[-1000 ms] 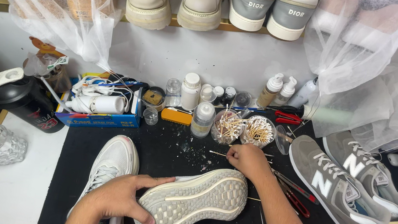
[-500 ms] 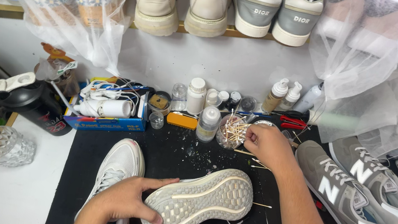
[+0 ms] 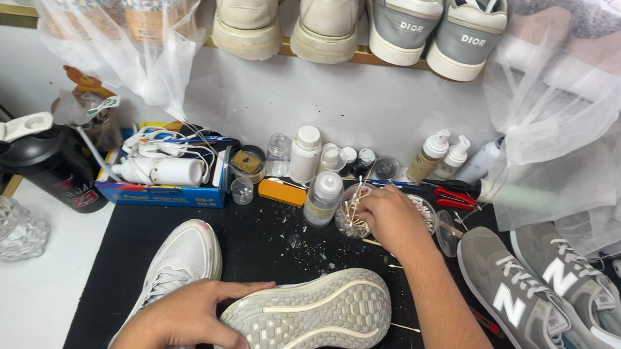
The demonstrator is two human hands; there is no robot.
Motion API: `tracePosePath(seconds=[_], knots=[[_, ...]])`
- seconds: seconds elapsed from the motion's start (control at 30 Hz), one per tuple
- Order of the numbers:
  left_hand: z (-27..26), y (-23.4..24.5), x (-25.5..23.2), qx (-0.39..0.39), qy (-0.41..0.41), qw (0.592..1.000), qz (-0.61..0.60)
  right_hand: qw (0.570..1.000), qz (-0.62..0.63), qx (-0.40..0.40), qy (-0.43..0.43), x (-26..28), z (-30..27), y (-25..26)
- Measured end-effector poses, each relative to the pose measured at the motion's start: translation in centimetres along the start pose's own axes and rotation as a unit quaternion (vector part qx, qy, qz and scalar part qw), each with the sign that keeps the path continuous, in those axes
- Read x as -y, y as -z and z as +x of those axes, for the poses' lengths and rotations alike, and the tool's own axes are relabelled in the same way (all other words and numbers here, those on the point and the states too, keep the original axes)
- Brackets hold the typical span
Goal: The person cleans the sole of a white sneaker using a cotton swab. They hold the shoe with their left hand and meticulously rub the textured bottom with the swab in their right hand, occasionally dipping it into a small container of liquid. The person works on the shoe's sole for the duration of the clip.
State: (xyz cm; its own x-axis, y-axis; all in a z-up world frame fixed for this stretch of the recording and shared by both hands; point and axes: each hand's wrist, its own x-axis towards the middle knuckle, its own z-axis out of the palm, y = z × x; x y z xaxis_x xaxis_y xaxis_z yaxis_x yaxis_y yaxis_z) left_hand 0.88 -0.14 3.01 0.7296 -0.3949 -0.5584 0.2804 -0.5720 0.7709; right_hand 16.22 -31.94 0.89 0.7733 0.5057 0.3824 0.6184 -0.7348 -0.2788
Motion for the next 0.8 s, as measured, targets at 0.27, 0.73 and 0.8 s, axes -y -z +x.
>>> tracePosePath(seconds=[0.27, 0.73, 0.8], knots=[[0.3, 0.2, -0.6, 0.001, 0.059, 0.998, -0.004, 0.956, -0.041, 0.126, -0.26, -1.3, -7.2, 2.0], [0.1, -0.1, 0.3, -0.009, 0.012, 1.0, -0.016, 0.97, -0.069, 0.114, -0.204, -2.3, -10.8, -1.3], [0.2, -0.1, 0.4, -0.003, 0.009, 1.0, -0.02, 0.99, -0.038, 0.03, -0.133, -1.2, -10.1, -0.5]])
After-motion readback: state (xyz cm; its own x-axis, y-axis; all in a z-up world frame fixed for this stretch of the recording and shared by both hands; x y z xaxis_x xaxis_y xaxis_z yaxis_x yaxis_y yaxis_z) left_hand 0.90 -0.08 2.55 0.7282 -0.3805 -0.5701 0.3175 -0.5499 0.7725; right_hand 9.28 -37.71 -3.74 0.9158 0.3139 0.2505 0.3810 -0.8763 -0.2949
